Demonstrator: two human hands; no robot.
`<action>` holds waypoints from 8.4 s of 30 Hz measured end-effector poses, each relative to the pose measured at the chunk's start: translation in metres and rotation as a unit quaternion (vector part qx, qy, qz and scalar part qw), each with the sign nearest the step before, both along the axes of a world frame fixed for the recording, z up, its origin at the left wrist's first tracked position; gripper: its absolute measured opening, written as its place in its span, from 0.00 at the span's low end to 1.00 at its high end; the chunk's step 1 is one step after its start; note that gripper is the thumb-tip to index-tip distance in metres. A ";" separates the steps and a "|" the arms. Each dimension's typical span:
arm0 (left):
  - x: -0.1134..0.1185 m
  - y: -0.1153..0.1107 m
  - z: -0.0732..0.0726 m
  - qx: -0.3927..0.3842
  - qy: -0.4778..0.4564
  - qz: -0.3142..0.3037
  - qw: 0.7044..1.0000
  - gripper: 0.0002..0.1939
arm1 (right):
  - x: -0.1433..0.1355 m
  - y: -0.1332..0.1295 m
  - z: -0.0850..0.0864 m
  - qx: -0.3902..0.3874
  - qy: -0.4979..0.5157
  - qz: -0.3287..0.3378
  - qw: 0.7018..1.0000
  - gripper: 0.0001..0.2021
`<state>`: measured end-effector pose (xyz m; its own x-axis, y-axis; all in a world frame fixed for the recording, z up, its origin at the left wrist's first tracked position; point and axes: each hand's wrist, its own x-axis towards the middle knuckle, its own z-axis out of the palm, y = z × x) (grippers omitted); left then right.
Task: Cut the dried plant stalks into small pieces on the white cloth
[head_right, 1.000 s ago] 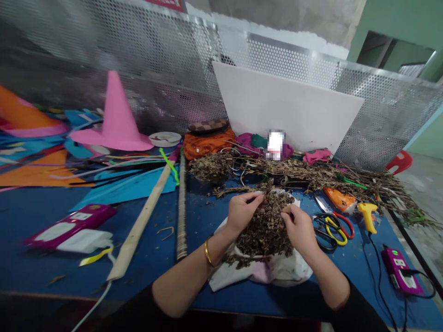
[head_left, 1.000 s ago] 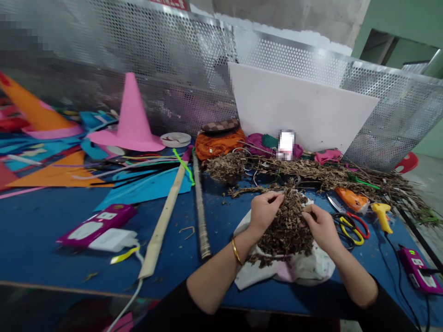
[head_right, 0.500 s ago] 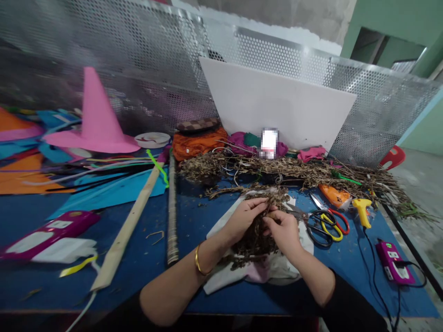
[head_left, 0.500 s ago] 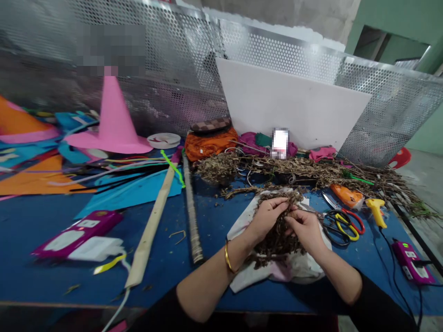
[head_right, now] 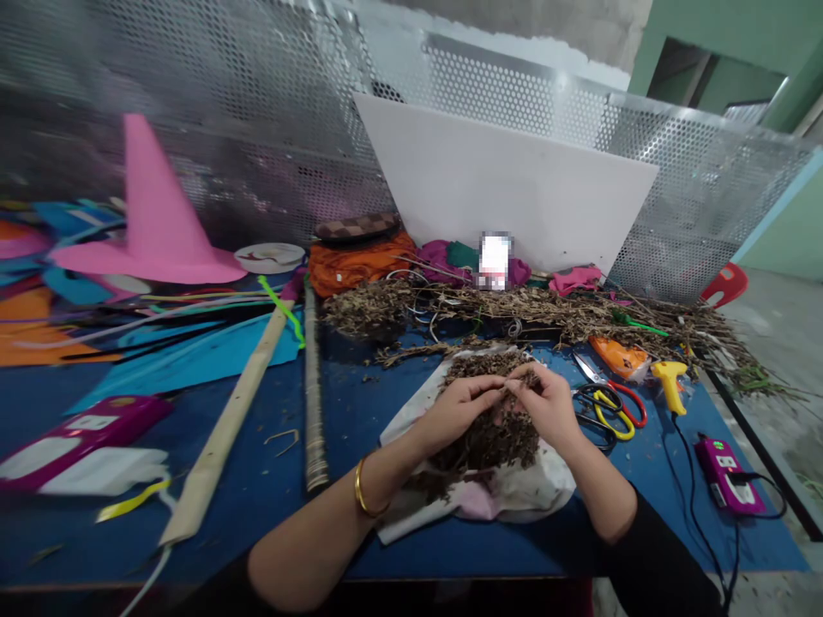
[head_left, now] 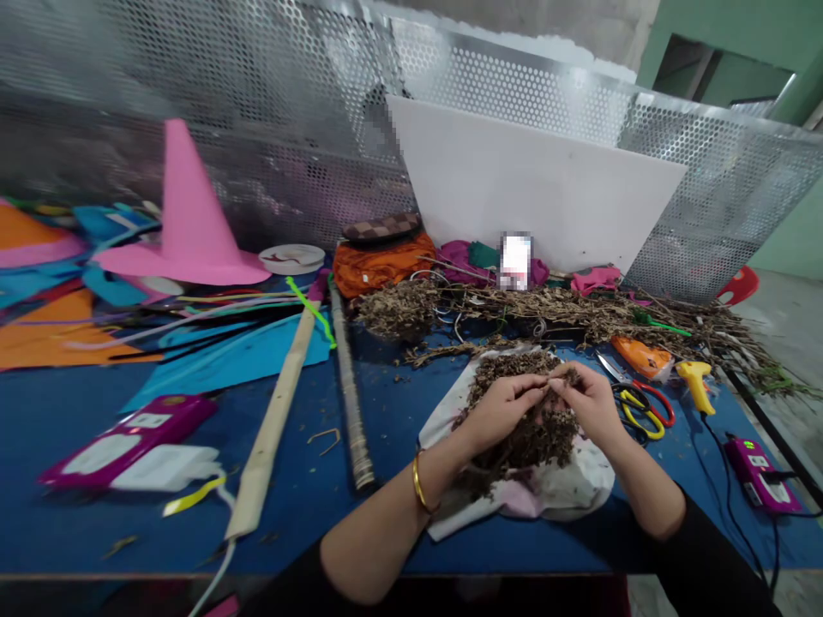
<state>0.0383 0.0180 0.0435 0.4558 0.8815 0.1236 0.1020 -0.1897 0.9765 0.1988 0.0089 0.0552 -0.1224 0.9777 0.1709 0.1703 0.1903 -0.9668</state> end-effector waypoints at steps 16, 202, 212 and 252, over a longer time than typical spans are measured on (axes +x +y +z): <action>-0.003 -0.003 0.001 0.313 0.296 0.115 0.895 0.20 | 0.005 0.011 -0.018 -0.002 0.140 -0.154 0.978 0.14; -0.014 0.016 -0.015 -0.061 0.303 0.023 0.951 0.15 | 0.044 -0.022 -0.025 -0.012 -0.534 0.108 0.838 0.15; -0.014 0.017 -0.013 -0.054 0.322 0.016 0.945 0.15 | 0.042 -0.020 -0.027 -0.019 -0.561 0.103 0.821 0.19; -0.013 0.018 -0.014 -0.102 0.221 -0.007 0.970 0.14 | 0.044 -0.022 -0.020 -0.009 -0.511 0.098 0.854 0.15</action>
